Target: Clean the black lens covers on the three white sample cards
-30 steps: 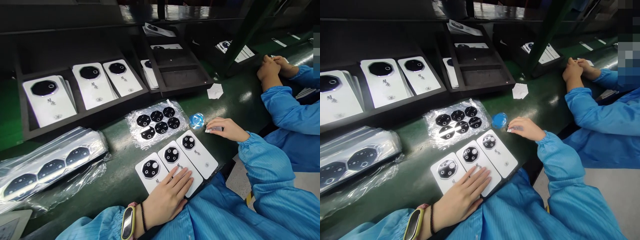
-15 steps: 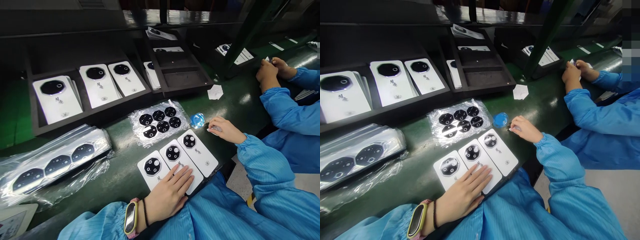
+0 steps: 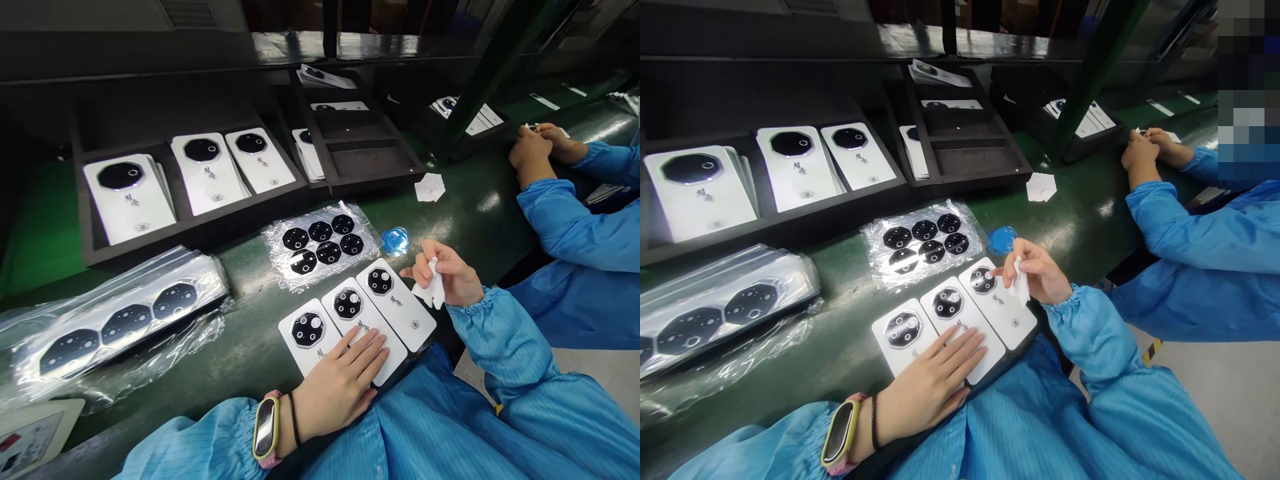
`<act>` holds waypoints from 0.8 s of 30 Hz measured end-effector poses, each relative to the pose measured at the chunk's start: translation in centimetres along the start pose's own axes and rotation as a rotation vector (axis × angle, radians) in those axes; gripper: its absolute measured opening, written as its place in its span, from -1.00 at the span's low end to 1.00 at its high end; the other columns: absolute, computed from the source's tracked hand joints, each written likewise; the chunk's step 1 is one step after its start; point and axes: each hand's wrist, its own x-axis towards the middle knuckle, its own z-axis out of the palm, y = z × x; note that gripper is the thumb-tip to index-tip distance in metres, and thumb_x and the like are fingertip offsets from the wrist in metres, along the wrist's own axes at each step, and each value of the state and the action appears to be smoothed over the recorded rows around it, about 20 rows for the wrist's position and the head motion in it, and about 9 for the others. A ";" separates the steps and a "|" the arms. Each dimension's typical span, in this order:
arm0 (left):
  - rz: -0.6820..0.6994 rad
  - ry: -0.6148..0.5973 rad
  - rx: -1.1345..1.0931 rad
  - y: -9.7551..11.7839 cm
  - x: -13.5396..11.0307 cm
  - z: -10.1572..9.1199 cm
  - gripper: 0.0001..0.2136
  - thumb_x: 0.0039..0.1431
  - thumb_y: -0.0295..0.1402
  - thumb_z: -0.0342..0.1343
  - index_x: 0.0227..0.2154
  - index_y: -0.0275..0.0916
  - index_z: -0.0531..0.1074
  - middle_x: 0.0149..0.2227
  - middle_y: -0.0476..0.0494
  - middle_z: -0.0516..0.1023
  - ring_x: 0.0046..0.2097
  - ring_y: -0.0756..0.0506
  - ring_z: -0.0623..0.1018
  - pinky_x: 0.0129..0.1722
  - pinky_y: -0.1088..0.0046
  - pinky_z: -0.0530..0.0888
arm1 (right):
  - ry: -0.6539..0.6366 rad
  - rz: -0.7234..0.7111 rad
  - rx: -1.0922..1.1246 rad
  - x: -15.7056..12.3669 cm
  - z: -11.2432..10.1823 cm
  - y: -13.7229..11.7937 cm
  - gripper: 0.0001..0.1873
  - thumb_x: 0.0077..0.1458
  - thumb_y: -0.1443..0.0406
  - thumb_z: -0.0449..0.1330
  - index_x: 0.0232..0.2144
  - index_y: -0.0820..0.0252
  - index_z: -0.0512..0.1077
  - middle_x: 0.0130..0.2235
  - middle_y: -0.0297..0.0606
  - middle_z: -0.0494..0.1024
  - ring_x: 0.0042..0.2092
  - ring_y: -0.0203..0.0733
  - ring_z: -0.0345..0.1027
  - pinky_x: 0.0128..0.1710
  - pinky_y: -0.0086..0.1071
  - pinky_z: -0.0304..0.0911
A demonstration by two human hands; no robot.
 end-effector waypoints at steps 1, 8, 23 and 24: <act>0.000 0.002 0.000 0.0 0.0 0.0 -0.59 0.34 -0.27 -0.20 0.13 -0.40 0.22 0.18 -0.26 0.32 0.20 -0.20 0.32 0.18 0.19 0.20 | -0.018 -0.027 0.046 0.0 0.2 -0.1 -0.53 -0.16 0.04 0.28 -0.62 0.10 0.06 -0.65 -0.53 0.29 -0.60 -0.34 0.24 -0.22 -0.14 0.36; -0.001 0.029 0.019 0.1 0.1 0.0 -0.60 0.33 -0.27 -0.20 0.11 -0.39 0.23 0.16 -0.25 0.35 0.19 -0.19 0.34 0.17 0.20 0.20 | 0.017 -0.112 -0.014 -0.2 1.2 -0.5 -0.74 -0.10 0.20 0.35 -0.54 0.14 0.33 -0.52 -0.43 0.46 -0.45 -0.35 0.37 -0.36 -0.41 0.37; -0.003 0.074 0.020 0.5 -0.7 0.7 -0.57 0.24 -0.23 -0.08 0.08 -0.39 0.30 0.15 -0.20 0.38 0.19 -0.16 0.33 0.22 0.22 0.15 | -0.055 -0.364 -0.520 2.2 8.7 -2.6 -0.80 0.05 0.26 0.24 -0.23 0.14 0.40 -0.37 -0.30 0.54 -0.31 -0.23 0.47 -0.31 -0.36 0.44; -0.006 0.057 0.041 0.6 -0.8 0.7 -0.56 0.22 -0.22 -0.07 0.08 -0.39 0.31 0.15 -0.19 0.37 0.20 -0.16 0.32 0.23 0.21 0.14 | -0.101 -0.360 -0.520 3.0 9.8 -2.7 -0.80 0.04 0.25 0.25 -0.24 0.15 0.41 -0.36 -0.30 0.54 -0.31 -0.23 0.47 -0.32 -0.36 0.44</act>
